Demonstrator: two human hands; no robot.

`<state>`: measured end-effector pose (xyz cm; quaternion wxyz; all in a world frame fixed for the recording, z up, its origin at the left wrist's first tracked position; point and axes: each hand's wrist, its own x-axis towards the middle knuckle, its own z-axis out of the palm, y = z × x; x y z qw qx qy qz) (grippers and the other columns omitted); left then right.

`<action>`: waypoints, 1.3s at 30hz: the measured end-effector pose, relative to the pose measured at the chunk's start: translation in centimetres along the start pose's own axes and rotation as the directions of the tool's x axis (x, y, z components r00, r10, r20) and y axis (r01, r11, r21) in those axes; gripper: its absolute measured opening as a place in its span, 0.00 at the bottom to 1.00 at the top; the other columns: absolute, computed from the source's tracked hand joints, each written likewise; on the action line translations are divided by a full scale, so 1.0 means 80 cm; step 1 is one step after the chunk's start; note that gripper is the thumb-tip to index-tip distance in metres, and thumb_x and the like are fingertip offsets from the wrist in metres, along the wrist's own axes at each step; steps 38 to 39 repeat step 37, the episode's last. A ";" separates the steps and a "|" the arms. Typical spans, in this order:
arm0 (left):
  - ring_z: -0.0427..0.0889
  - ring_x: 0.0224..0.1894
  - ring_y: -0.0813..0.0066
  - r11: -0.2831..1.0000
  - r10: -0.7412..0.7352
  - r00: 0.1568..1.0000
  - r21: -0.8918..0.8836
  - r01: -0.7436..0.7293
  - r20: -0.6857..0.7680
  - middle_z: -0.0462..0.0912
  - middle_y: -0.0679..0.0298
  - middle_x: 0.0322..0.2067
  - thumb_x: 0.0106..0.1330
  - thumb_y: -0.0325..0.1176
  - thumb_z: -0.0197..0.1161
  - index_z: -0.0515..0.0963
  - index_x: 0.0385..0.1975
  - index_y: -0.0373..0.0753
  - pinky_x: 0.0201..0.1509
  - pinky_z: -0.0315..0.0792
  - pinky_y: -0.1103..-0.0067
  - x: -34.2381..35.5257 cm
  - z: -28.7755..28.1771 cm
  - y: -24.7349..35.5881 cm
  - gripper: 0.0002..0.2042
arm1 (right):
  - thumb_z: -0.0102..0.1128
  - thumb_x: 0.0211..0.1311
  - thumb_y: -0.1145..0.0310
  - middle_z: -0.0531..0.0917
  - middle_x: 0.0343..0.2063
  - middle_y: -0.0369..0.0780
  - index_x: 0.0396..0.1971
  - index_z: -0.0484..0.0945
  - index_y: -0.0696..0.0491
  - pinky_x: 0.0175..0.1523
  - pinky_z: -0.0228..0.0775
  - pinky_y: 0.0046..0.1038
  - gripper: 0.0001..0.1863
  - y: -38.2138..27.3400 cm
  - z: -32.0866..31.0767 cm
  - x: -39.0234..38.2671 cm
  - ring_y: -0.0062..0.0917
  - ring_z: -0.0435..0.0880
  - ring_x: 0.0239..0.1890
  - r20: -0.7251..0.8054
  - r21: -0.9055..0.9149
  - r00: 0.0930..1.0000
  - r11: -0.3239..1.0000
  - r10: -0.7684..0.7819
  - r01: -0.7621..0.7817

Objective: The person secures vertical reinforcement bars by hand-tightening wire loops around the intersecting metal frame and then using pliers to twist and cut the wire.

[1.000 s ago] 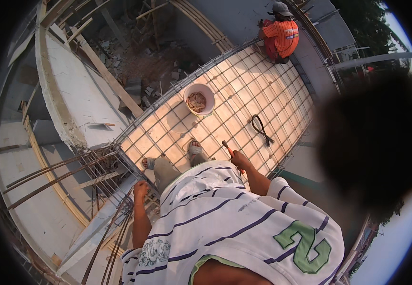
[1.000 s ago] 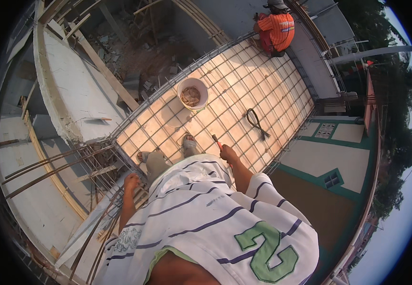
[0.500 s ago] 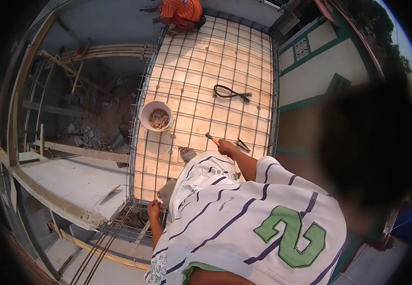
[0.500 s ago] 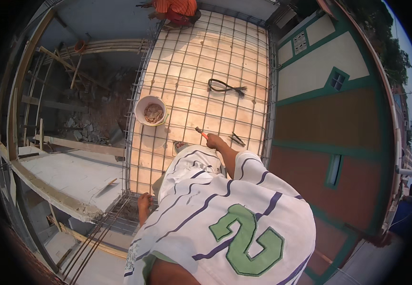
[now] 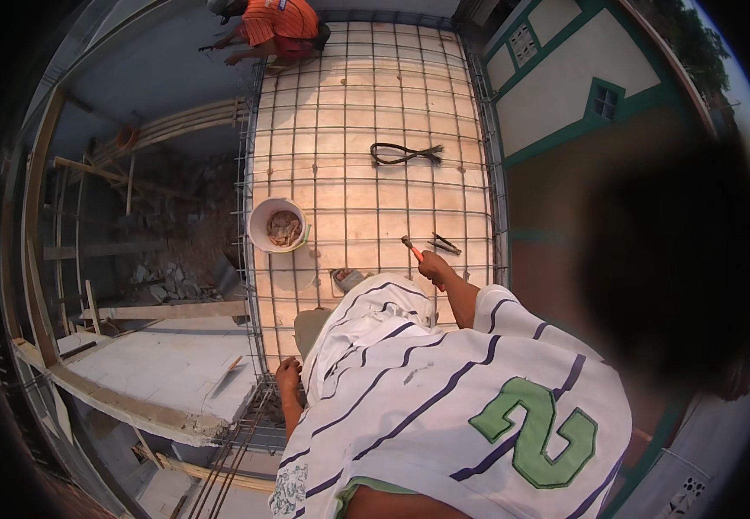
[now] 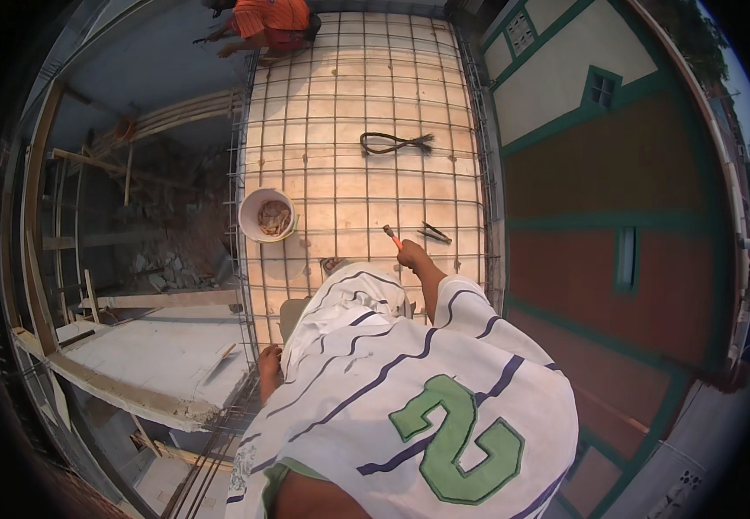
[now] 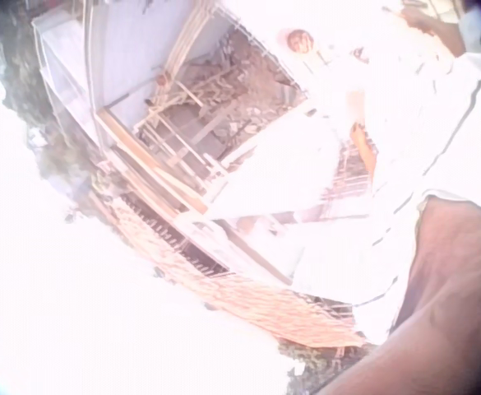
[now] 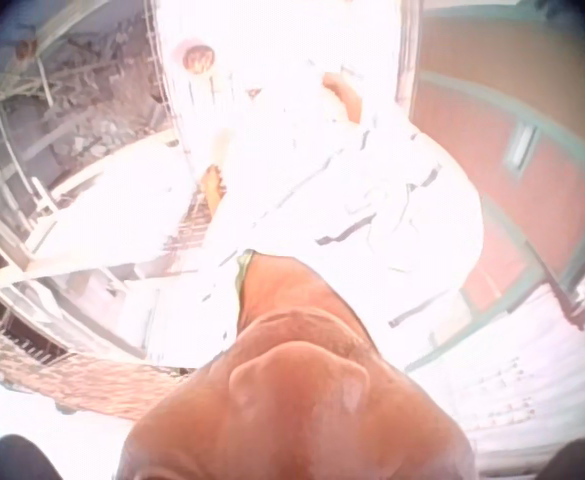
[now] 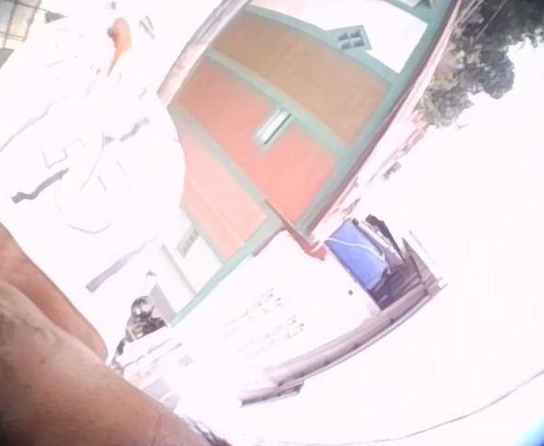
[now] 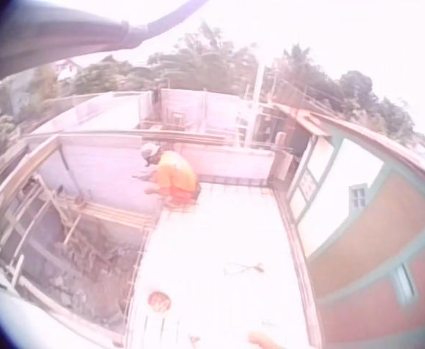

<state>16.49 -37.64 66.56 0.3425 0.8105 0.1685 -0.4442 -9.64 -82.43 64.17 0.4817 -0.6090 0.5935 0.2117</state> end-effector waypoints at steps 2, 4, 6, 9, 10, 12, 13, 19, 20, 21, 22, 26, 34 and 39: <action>0.83 0.45 0.63 0.984 0.147 0.988 0.093 -0.152 0.055 0.85 0.56 0.43 0.64 0.31 0.60 0.82 0.46 0.33 0.49 0.75 0.72 0.018 -0.001 -0.008 0.14 | 0.47 0.56 0.73 0.78 0.21 0.44 0.38 0.70 0.57 0.20 0.70 0.37 0.10 0.006 0.002 0.000 0.33 0.77 0.17 -0.044 0.042 0.999 0.999 -0.021 0.023; 0.83 0.45 0.63 0.931 0.244 0.961 0.247 -0.269 0.127 0.86 0.55 0.42 0.64 0.32 0.60 0.83 0.44 0.33 0.48 0.75 0.72 0.004 0.012 0.017 0.13 | 0.49 0.55 0.74 0.78 0.22 0.45 0.38 0.70 0.57 0.21 0.70 0.37 0.10 0.029 0.003 -0.006 0.33 0.77 0.18 -0.086 0.088 0.996 0.996 0.012 -0.004; 0.83 0.45 0.62 0.916 0.184 0.975 0.336 -0.217 0.126 0.86 0.54 0.42 0.64 0.32 0.61 0.83 0.44 0.32 0.49 0.75 0.72 -0.008 -0.013 0.030 0.13 | 0.50 0.54 0.74 0.79 0.24 0.46 0.38 0.71 0.57 0.22 0.71 0.38 0.10 0.010 0.031 -0.033 0.34 0.79 0.19 -0.068 0.168 0.997 0.986 0.020 -0.009; 0.83 0.37 0.69 0.909 0.154 0.976 0.366 -0.202 0.155 0.85 0.58 0.36 0.64 0.31 0.60 0.82 0.44 0.34 0.38 0.75 0.74 0.010 -0.020 0.039 0.12 | 0.54 0.51 0.73 0.80 0.27 0.48 0.37 0.73 0.56 0.24 0.73 0.38 0.12 0.037 0.050 -0.037 0.35 0.81 0.22 -0.118 0.160 0.992 0.985 -0.039 0.058; 0.82 0.34 0.72 0.913 0.126 0.980 0.367 -0.175 0.156 0.85 0.60 0.34 0.64 0.31 0.59 0.82 0.44 0.35 0.34 0.74 0.76 0.013 -0.029 0.045 0.12 | 0.55 0.50 0.72 0.81 0.27 0.48 0.37 0.74 0.57 0.24 0.72 0.38 0.12 0.037 0.060 -0.045 0.36 0.81 0.22 -0.095 0.161 0.995 0.985 -0.042 0.056; 0.80 0.28 0.80 0.983 0.039 0.991 0.174 -0.062 0.131 0.82 0.65 0.30 0.64 0.30 0.58 0.80 0.47 0.37 0.25 0.69 0.81 0.027 -0.038 0.052 0.13 | 0.60 0.49 0.67 0.81 0.26 0.47 0.36 0.74 0.58 0.24 0.71 0.40 0.15 0.039 0.078 -0.059 0.35 0.80 0.21 -0.053 0.265 0.998 0.964 -0.015 0.028; 0.81 0.30 0.77 0.986 0.054 0.987 0.148 -0.077 0.154 0.83 0.64 0.32 0.64 0.31 0.59 0.79 0.48 0.37 0.27 0.71 0.80 0.039 -0.040 0.051 0.14 | 0.60 0.49 0.66 0.81 0.25 0.47 0.36 0.74 0.58 0.24 0.70 0.40 0.15 0.053 0.086 -0.062 0.35 0.79 0.21 -0.032 0.251 0.999 0.968 0.009 0.000; 0.83 0.30 0.73 0.979 0.111 0.968 0.143 -0.145 0.226 0.83 0.61 0.35 0.64 0.30 0.58 0.75 0.53 0.37 0.25 0.72 0.78 0.090 -0.058 0.060 0.17 | 0.69 0.50 0.54 0.83 0.27 0.45 0.37 0.78 0.58 0.36 0.73 0.35 0.24 0.098 0.139 -0.088 0.31 0.80 0.28 -0.050 0.322 0.998 0.945 -0.045 0.059; 0.83 0.29 0.73 0.978 0.097 0.966 0.155 -0.137 0.238 0.83 0.61 0.34 0.64 0.30 0.58 0.76 0.51 0.37 0.24 0.72 0.79 0.100 -0.064 0.058 0.16 | 0.68 0.52 0.51 0.84 0.32 0.46 0.40 0.79 0.59 0.42 0.72 0.35 0.26 0.095 0.146 -0.095 0.29 0.81 0.35 -0.053 0.351 0.998 0.935 -0.040 0.056; 0.83 0.29 0.74 0.978 0.084 0.965 0.167 -0.129 0.249 0.83 0.62 0.33 0.64 0.30 0.58 0.77 0.49 0.37 0.23 0.72 0.79 0.109 -0.071 0.057 0.14 | 0.65 0.54 0.54 0.84 0.31 0.46 0.38 0.79 0.59 0.39 0.72 0.36 0.22 0.092 0.154 -0.104 0.29 0.81 0.34 -0.048 0.456 0.999 0.889 -0.003 0.024; 0.82 0.28 0.74 0.976 0.069 0.962 0.182 -0.120 0.264 0.83 0.62 0.32 0.64 0.30 0.58 0.79 0.47 0.37 0.22 0.71 0.79 0.112 -0.073 0.059 0.13 | 0.63 0.56 0.57 0.83 0.31 0.45 0.37 0.78 0.59 0.35 0.71 0.36 0.19 0.091 0.161 -0.117 0.30 0.81 0.32 -0.040 0.557 0.998 0.831 0.038 -0.009; 0.77 0.23 0.78 0.839 0.065 0.935 0.488 -0.240 0.348 0.82 0.65 0.29 0.63 0.30 0.57 0.80 0.47 0.36 0.21 0.67 0.81 0.085 -0.036 0.090 0.14 | 0.57 0.64 0.49 0.85 0.37 0.49 0.42 0.79 0.63 0.42 0.73 0.37 0.27 0.163 0.197 -0.126 0.28 0.82 0.38 -0.130 0.629 0.973 0.775 0.189 -0.067; 0.79 0.26 0.76 0.816 0.102 0.887 0.472 -0.333 0.450 0.83 0.63 0.31 0.63 0.30 0.57 0.78 0.49 0.34 0.24 0.71 0.79 0.114 -0.014 0.141 0.16 | 0.52 0.66 0.42 0.83 0.38 0.52 0.45 0.78 0.61 0.28 0.71 0.50 0.32 0.233 0.272 -0.082 0.42 0.83 0.32 -0.026 0.640 0.956 0.739 0.292 -0.209; 0.81 0.30 0.73 0.807 0.078 0.882 0.490 -0.329 0.465 0.84 0.59 0.36 0.64 0.31 0.57 0.77 0.51 0.35 0.27 0.74 0.77 0.128 0.007 0.169 0.16 | 0.50 0.67 0.40 0.84 0.45 0.54 0.51 0.78 0.60 0.37 0.74 0.47 0.34 0.256 0.297 -0.057 0.48 0.85 0.39 -0.063 0.654 0.970 0.744 0.233 -0.136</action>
